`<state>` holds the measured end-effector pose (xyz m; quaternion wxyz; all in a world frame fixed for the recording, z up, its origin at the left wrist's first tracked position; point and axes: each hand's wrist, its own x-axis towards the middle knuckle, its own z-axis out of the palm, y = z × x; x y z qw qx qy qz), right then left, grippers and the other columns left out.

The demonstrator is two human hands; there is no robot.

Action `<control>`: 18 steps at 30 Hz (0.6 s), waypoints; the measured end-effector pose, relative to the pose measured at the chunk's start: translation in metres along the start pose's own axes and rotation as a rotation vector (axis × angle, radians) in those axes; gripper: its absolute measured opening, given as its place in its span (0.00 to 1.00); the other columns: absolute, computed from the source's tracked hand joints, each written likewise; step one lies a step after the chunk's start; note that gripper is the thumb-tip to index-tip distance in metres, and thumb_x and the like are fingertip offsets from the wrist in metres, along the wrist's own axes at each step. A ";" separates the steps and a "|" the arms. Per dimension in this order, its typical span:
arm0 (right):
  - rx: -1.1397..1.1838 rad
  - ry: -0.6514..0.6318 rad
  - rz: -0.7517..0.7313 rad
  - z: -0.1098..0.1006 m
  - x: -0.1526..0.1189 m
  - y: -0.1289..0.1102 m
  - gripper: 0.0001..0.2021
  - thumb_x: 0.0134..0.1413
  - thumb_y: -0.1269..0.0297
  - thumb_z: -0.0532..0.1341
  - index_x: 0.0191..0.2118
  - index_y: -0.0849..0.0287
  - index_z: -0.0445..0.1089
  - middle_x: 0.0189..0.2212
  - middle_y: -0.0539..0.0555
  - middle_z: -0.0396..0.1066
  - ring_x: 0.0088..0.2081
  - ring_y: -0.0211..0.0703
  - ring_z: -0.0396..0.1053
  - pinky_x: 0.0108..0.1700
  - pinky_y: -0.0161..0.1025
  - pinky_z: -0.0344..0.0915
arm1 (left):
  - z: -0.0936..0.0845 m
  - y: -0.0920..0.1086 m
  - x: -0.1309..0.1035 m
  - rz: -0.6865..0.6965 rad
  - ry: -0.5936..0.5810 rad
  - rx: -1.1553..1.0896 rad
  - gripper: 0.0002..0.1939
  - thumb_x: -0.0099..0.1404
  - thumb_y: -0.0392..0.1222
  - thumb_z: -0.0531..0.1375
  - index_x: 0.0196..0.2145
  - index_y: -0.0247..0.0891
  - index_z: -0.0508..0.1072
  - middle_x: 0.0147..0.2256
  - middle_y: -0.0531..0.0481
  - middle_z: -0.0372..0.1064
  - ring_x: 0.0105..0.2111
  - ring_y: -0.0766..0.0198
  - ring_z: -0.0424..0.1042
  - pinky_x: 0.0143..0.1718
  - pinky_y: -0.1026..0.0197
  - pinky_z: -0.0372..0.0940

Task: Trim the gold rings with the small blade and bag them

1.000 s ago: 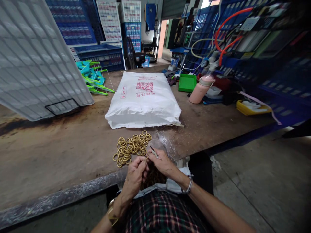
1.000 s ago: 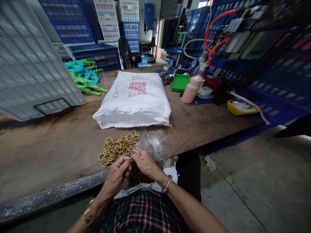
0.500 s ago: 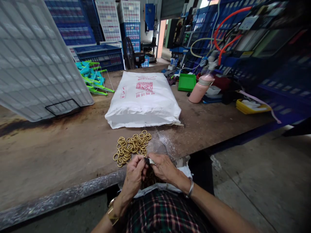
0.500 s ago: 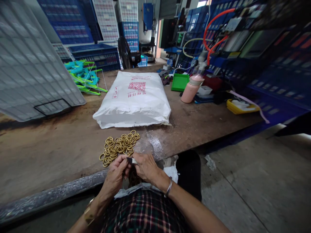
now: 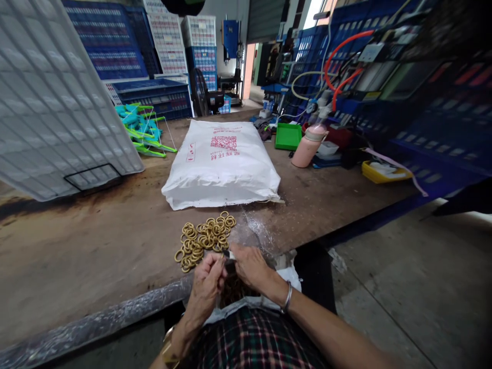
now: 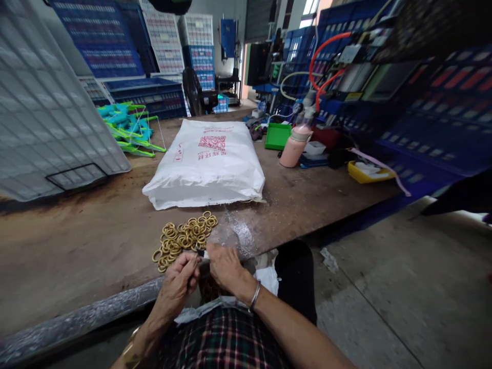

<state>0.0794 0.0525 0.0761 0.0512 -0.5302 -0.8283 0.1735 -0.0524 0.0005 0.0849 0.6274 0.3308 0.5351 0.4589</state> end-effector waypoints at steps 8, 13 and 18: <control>0.079 0.255 0.082 -0.012 0.047 0.034 0.10 0.54 0.73 0.50 0.41 0.61 0.64 0.30 0.54 0.70 0.30 0.40 0.65 0.31 0.34 0.53 | 0.003 -0.003 -0.004 -0.154 -0.143 -0.326 0.18 0.52 0.54 0.62 0.26 0.36 0.65 0.24 0.54 0.66 0.14 0.77 0.55 0.12 0.72 0.47; 0.079 0.262 0.050 -0.010 0.067 0.029 0.09 0.57 0.68 0.52 0.43 0.59 0.64 0.35 0.54 0.69 0.35 0.40 0.66 0.34 0.33 0.53 | -0.005 -0.002 0.004 -0.212 -0.083 -0.442 0.17 0.51 0.51 0.64 0.26 0.35 0.65 0.26 0.50 0.68 0.18 0.73 0.62 0.14 0.72 0.50; -0.013 0.220 0.052 -0.006 0.067 0.028 0.08 0.57 0.69 0.51 0.40 0.58 0.66 0.34 0.54 0.67 0.34 0.40 0.64 0.35 0.34 0.54 | -0.010 0.000 0.008 -0.304 -0.127 -0.583 0.14 0.50 0.46 0.64 0.31 0.37 0.67 0.24 0.53 0.65 0.19 0.72 0.63 0.14 0.72 0.50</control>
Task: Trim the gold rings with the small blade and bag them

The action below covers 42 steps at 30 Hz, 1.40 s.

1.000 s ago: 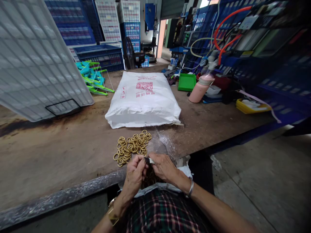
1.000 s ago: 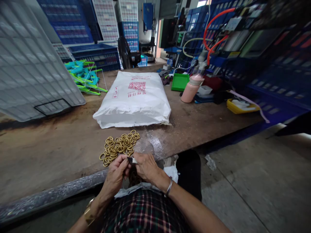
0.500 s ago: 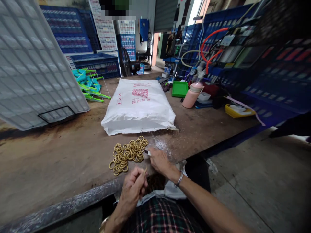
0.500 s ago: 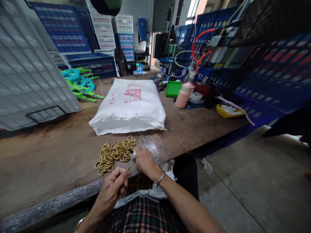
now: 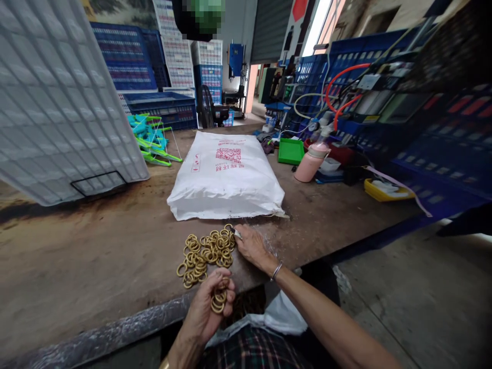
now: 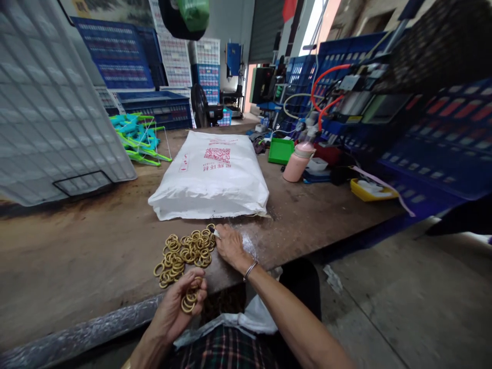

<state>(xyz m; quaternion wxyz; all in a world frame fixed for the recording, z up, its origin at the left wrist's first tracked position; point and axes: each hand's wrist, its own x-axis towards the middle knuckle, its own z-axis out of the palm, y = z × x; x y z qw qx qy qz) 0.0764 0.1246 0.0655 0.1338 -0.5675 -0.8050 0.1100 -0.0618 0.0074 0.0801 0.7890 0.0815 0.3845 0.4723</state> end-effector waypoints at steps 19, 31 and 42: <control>0.634 0.008 -0.237 -0.019 -0.060 -0.018 0.06 0.54 0.71 0.51 0.36 0.58 0.64 0.32 0.53 0.66 0.36 0.40 0.63 0.40 0.36 0.60 | 0.012 -0.004 0.012 0.286 0.149 0.378 0.17 0.52 0.53 0.62 0.31 0.37 0.65 0.17 0.61 0.58 0.13 0.76 0.54 0.13 0.73 0.47; 0.830 -0.207 0.009 -0.014 -0.059 -0.024 0.13 0.56 0.62 0.50 0.23 0.59 0.59 0.19 0.45 0.57 0.23 0.32 0.53 0.26 0.31 0.50 | 0.005 -0.010 0.009 0.302 0.156 0.511 0.17 0.54 0.54 0.59 0.29 0.37 0.65 0.19 0.60 0.59 0.15 0.76 0.55 0.14 0.72 0.48; 0.849 -0.197 0.041 -0.018 -0.064 -0.027 0.11 0.55 0.65 0.51 0.29 0.62 0.67 0.22 0.47 0.64 0.25 0.33 0.58 0.29 0.31 0.54 | 0.007 -0.009 0.007 0.252 0.086 0.508 0.17 0.54 0.54 0.60 0.26 0.37 0.63 0.20 0.59 0.59 0.14 0.76 0.53 0.13 0.72 0.47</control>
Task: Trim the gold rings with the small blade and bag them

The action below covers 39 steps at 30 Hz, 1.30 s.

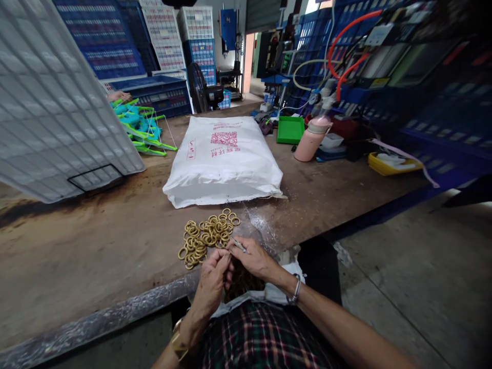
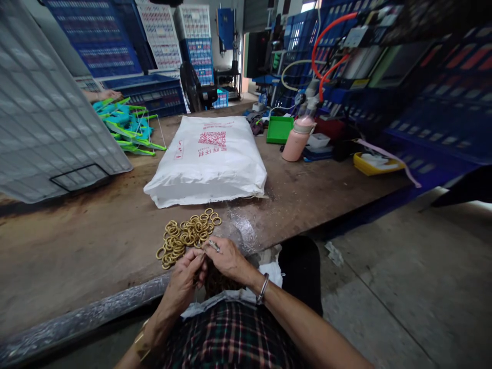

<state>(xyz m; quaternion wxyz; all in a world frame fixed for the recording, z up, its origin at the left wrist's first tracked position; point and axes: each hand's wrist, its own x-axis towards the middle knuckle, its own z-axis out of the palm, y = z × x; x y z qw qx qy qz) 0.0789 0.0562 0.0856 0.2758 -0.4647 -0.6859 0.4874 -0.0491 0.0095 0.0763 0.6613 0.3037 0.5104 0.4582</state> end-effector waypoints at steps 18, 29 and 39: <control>-0.579 -0.116 -0.162 0.000 -0.014 0.011 0.10 0.45 0.76 0.51 0.33 0.60 0.65 0.29 0.52 0.69 0.28 0.38 0.61 0.32 0.33 0.52 | -0.004 -0.005 0.000 0.084 0.062 0.089 0.16 0.57 0.54 0.57 0.28 0.37 0.63 0.20 0.59 0.60 0.16 0.76 0.56 0.15 0.72 0.50; -0.828 -0.018 -0.022 -0.002 0.005 0.025 0.10 0.51 0.73 0.49 0.38 0.62 0.64 0.27 0.54 0.70 0.25 0.39 0.61 0.28 0.36 0.48 | -0.001 0.005 -0.012 -0.017 -0.033 -0.014 0.17 0.56 0.54 0.59 0.27 0.37 0.62 0.17 0.60 0.58 0.13 0.77 0.53 0.13 0.73 0.47; -0.858 0.226 0.097 -0.027 0.051 0.018 0.08 0.58 0.64 0.51 0.40 0.59 0.63 0.36 0.57 0.70 0.34 0.43 0.67 0.32 0.35 0.53 | -0.001 0.006 -0.010 -0.145 -0.041 -0.350 0.17 0.51 0.51 0.64 0.25 0.35 0.63 0.26 0.51 0.67 0.19 0.73 0.62 0.14 0.72 0.50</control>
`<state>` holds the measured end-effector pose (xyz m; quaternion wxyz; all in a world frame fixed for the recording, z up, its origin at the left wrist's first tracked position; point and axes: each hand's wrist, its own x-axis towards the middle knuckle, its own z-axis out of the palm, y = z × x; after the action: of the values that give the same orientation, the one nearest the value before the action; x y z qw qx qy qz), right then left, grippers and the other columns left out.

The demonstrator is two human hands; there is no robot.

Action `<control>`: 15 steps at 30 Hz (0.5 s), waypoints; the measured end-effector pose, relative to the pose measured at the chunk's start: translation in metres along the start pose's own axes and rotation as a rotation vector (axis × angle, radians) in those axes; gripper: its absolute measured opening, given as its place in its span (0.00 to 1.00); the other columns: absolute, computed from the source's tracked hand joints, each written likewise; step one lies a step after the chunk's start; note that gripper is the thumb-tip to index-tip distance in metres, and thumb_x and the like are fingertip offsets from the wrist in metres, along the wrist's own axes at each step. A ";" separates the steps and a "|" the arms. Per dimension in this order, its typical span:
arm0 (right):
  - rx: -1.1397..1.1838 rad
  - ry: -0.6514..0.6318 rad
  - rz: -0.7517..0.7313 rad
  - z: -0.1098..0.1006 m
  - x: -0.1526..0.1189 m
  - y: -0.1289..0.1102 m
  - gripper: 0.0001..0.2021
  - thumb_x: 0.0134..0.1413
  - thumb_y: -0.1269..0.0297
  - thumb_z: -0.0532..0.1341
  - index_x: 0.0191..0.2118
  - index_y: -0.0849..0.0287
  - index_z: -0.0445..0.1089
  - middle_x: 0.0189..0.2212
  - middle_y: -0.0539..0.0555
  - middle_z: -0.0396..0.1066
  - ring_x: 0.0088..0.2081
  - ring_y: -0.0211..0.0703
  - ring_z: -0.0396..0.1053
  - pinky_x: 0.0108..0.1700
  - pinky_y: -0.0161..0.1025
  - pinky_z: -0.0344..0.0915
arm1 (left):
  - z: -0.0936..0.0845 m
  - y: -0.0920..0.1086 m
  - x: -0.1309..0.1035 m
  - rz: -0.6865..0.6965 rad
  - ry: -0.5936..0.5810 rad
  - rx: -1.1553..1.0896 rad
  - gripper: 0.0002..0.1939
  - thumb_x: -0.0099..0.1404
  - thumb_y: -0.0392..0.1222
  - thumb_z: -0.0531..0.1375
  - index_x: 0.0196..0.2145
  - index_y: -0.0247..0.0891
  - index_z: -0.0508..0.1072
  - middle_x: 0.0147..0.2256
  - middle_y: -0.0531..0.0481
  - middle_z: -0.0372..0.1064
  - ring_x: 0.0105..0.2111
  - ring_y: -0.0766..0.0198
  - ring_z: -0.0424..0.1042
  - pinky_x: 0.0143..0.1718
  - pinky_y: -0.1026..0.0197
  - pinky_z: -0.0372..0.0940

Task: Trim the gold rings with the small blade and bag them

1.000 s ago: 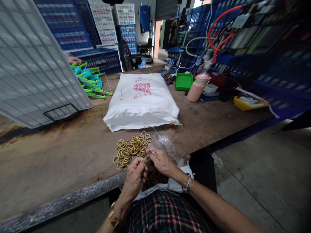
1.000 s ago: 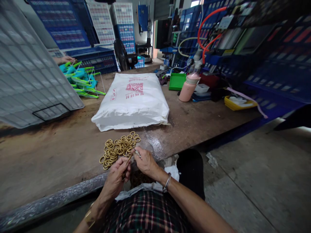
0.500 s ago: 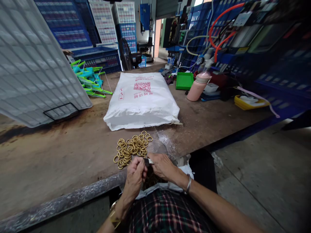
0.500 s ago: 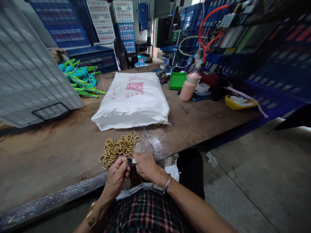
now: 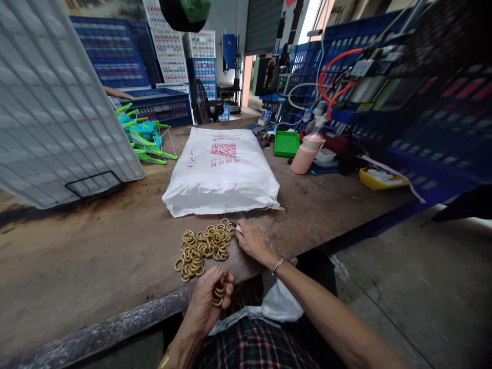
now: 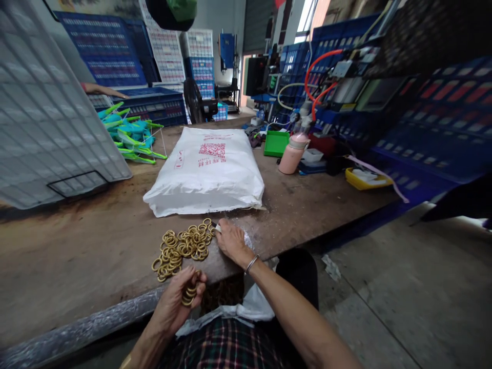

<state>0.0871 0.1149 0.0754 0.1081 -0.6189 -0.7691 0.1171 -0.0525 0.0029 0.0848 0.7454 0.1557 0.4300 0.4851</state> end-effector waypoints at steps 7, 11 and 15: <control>0.021 0.005 -0.050 0.007 0.001 0.006 0.07 0.56 0.68 0.50 0.37 0.59 0.64 0.33 0.55 0.70 0.33 0.42 0.66 0.32 0.36 0.52 | -0.007 0.004 0.004 -0.076 -0.057 -0.152 0.14 0.50 0.44 0.65 0.31 0.36 0.66 0.25 0.53 0.67 0.22 0.70 0.65 0.15 0.72 0.54; 0.197 0.039 -0.133 0.004 -0.014 0.007 0.06 0.55 0.70 0.50 0.36 0.59 0.63 0.30 0.54 0.69 0.32 0.41 0.65 0.33 0.35 0.54 | -0.006 0.004 0.009 -0.047 0.026 -0.174 0.15 0.48 0.44 0.66 0.26 0.35 0.65 0.25 0.51 0.67 0.24 0.69 0.67 0.15 0.71 0.55; 0.378 0.063 -0.256 0.002 -0.036 0.000 0.07 0.51 0.73 0.51 0.36 0.58 0.61 0.32 0.54 0.68 0.34 0.41 0.64 0.36 0.35 0.57 | 0.002 0.004 0.012 0.043 0.100 -0.077 0.17 0.47 0.46 0.67 0.26 0.36 0.63 0.23 0.55 0.65 0.21 0.70 0.65 0.15 0.71 0.55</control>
<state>0.0943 0.0794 0.0724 0.2599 -0.4886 -0.8019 0.2251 -0.0516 0.0150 0.0827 0.7179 0.1115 0.4442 0.5243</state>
